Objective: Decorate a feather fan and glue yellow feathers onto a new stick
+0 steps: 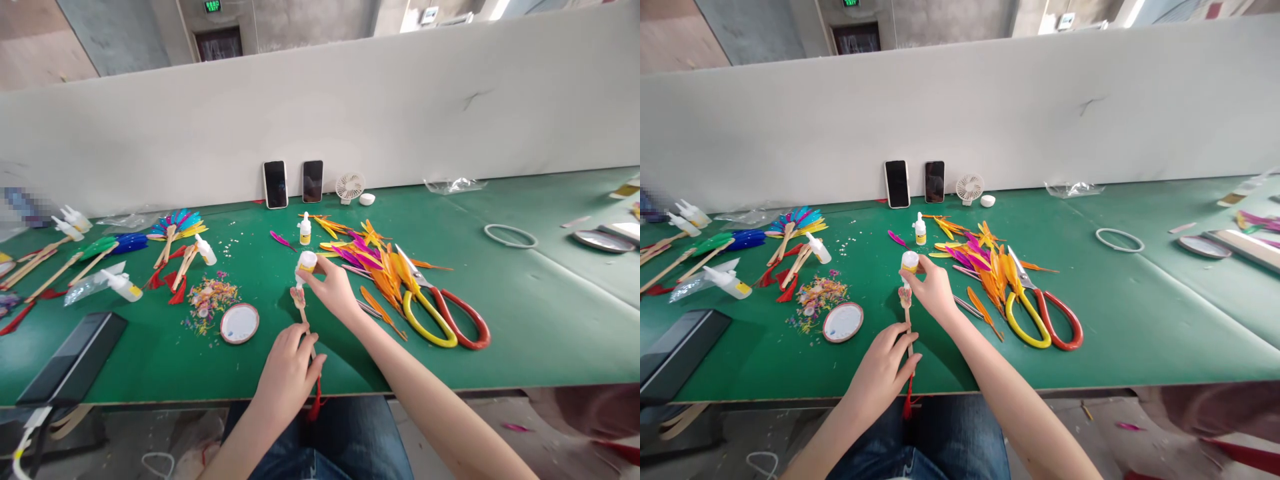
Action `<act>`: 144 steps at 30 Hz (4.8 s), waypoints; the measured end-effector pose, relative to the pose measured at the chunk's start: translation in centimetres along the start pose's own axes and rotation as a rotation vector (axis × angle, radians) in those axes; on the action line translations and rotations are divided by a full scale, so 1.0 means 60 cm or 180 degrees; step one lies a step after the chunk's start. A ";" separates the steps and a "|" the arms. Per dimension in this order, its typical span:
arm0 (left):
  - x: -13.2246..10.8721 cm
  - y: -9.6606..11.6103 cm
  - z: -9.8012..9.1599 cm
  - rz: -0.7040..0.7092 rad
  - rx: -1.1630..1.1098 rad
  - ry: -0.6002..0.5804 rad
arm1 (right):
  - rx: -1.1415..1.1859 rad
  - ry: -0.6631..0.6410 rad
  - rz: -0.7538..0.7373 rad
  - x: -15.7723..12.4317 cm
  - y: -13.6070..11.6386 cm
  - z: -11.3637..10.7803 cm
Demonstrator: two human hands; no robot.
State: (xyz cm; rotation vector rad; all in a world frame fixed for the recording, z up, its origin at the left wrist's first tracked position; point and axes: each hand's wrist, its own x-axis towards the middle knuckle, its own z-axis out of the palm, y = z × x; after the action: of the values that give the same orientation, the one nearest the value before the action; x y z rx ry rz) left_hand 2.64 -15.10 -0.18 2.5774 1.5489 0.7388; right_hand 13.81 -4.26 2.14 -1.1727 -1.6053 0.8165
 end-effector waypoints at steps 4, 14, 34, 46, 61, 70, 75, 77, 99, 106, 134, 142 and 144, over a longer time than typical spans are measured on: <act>0.001 0.001 -0.001 -0.0021 0.0005 -0.0023 | 0.0028 -0.0178 0.0045 -0.001 0.001 -0.003; 0.001 0.001 -0.002 -0.0011 0.0005 -0.0045 | -0.0149 -0.0098 -0.0010 -0.006 -0.003 -0.014; 0.000 -0.001 0.000 -0.0036 -0.0074 0.0009 | 0.0054 -0.0643 -0.0118 -0.015 -0.008 -0.022; -0.001 -0.001 0.001 -0.0031 -0.0085 0.0059 | -0.0278 -0.0266 -0.0107 -0.011 -0.006 -0.024; 0.001 -0.001 -0.002 -0.0017 -0.0055 -0.0014 | -0.0030 -0.0653 -0.0095 -0.016 -0.014 -0.020; 0.001 -0.001 0.001 -0.0045 -0.0116 0.0045 | -0.0038 -0.0789 -0.0258 -0.019 -0.013 -0.021; 0.000 -0.001 0.002 -0.0051 -0.0146 0.0105 | 0.0092 -0.0806 -0.0265 -0.019 -0.012 -0.020; 0.000 -0.001 0.001 -0.0024 -0.0126 0.0095 | 0.0182 -0.0836 -0.0286 -0.018 -0.011 -0.019; -0.001 -0.003 0.002 -0.0009 -0.0060 0.0088 | 0.0098 -0.0450 -0.0100 -0.012 -0.005 -0.022; -0.001 -0.003 0.002 0.0019 0.0015 0.0053 | 0.0122 -0.0237 -0.0107 -0.007 0.004 -0.016; 0.000 0.000 0.000 0.0043 -0.0021 0.0061 | 0.0019 -0.0291 -0.0176 -0.005 0.005 -0.013; -0.002 0.000 0.000 -0.0057 -0.0156 0.0138 | 0.1334 -0.0575 0.0326 -0.010 -0.009 0.000; -0.004 -0.001 0.003 -0.0086 -0.0207 0.0168 | 0.1857 -0.0332 0.0488 -0.008 -0.014 -0.002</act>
State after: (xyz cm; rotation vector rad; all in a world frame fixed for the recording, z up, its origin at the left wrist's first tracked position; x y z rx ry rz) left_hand 2.55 -15.23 -0.42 2.5055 1.5437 0.8467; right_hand 13.72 -4.97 2.81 -0.8425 -1.2366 1.3537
